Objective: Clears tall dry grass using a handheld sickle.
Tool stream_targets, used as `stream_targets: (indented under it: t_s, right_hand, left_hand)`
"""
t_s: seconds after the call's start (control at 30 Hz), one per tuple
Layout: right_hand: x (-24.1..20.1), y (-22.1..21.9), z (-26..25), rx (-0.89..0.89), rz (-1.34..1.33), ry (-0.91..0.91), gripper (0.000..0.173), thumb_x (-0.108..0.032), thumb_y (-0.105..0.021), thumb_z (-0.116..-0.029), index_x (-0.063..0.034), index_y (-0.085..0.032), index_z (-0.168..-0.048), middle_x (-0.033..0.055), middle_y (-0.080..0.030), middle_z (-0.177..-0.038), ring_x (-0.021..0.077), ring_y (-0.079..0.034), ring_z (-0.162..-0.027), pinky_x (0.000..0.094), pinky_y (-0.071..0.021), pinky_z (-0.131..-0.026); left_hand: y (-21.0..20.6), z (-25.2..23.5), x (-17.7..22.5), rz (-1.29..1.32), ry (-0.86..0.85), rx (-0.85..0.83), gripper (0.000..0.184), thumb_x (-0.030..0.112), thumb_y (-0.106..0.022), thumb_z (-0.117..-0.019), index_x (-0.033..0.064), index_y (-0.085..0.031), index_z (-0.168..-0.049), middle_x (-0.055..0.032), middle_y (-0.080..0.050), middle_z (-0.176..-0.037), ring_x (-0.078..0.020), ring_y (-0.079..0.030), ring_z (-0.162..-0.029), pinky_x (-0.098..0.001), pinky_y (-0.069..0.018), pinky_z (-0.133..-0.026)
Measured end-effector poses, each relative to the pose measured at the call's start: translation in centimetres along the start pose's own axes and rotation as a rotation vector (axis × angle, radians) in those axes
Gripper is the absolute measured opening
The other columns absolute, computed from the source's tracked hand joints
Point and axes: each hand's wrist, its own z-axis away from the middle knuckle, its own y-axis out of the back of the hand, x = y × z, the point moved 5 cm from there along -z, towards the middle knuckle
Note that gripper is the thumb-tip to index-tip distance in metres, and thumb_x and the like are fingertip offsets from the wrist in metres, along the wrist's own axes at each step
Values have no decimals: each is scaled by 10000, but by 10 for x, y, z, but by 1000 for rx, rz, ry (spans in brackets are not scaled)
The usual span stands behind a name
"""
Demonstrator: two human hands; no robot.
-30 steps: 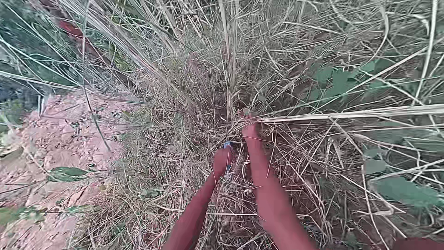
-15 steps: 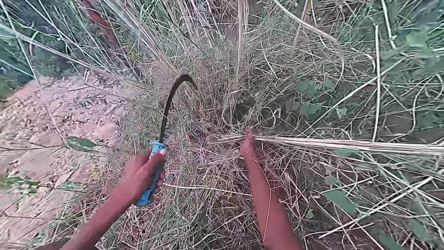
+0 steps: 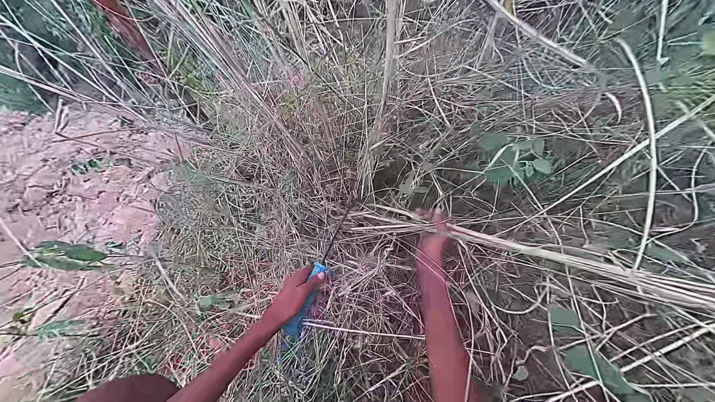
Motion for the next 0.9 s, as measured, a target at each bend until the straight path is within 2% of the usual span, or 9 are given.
stream_targets:
  t_s: [0.07, 0.13, 0.3, 0.4, 0.5, 0.6, 0.67, 0.77, 0.9]
  right_hand:
    - [-22, -1, -10, -40, -86, 124, 435, -161, -320, -1098, -159, -553, -730, -56, -616, -604, 90, -657, -629, 306, -593, -745]
    - [-26, -9, -22, -111, -169, 191, 531, -180, -211, -1072, -209, -470, -609, -88, -509, -485, 67, -548, -474, 276, -543, -608]
    - [-11, -31, -48, -185, -311, 147, 553, -189, -158, -1086, -208, -402, -590, -81, -410, -435, 68, -448, -402, 256, -479, -519]
    - [-9, -34, -59, -239, -306, 131, 546, -212, -154, -1078, -227, -377, -579, -90, -382, -431, 64, -431, -403, 253, -470, -535]
    - [-7, -25, -69, -201, -300, 98, 532, -208, -150, -1078, -229, -363, -591, -91, -357, -422, 63, -398, -385, 249, -443, -502]
    - [0, -31, -79, -176, -258, 77, 517, -229, -156, -1078, -242, -350, -599, -97, -338, -428, 57, -381, -389, 253, -438, -510]
    - [8, -33, -80, -175, -268, 71, 519, -231, -165, -1096, -233, -373, -621, -97, -355, -438, 56, -399, -391, 249, -451, -505]
    - [6, -41, -74, -150, -277, 51, 500, -208, -195, -1096, -227, -377, -631, -100, -351, -433, 48, -385, -377, 237, -435, -474]
    - [-4, -38, -76, -140, -256, 63, 496, -207, -178, -1077, -224, -356, -614, -87, -341, -427, 64, -394, -377, 258, -448, -483]
  left_hand:
    - [-2, -10, -11, 80, 43, 19, 330, 228, -315, -1123, 3, -535, -1225, -18, -577, -709, -100, -567, -498, -260, -528, -487]
    - [-12, -16, -14, 203, 65, 46, 352, 240, -267, -1132, 23, -545, -1138, -1, -557, -668, -87, -541, -460, -238, -506, -443]
    - [-27, -21, -15, 315, 111, 128, 431, 299, -234, -1142, 36, -537, -985, 3, -543, -587, -96, -535, -429, -243, -498, -429]
    - [-46, -17, -16, 252, 88, 220, 387, 251, -261, -1141, 7, -542, -1032, 10, -533, -587, -82, -533, -438, -242, -507, -453]
    - [-42, 1, -20, 39, -81, 265, 440, 273, -295, -1092, -49, -589, -1146, -15, -574, -679, -100, -569, -517, -302, -537, -535]
    - [-17, 12, 0, 35, -204, 326, 457, 307, -279, -1047, -37, -576, -1094, 37, -553, -629, -61, -562, -489, -263, -534, -500]
    - [-9, -1, 17, 156, -97, 246, 401, 269, -237, -1103, 23, -547, -1040, 46, -540, -589, -55, -540, -448, -225, -511, -458]
    - [-12, -52, 31, 244, 232, 46, 447, 376, -244, -1142, 60, -516, -981, 0, -510, -607, -95, -504, -436, -237, -475, -427]
    - [-31, -124, 55, -48, 237, 46, 467, 372, -334, -1133, -26, -556, -1236, -97, -568, -891, -166, -570, -665, -342, -523, -663]
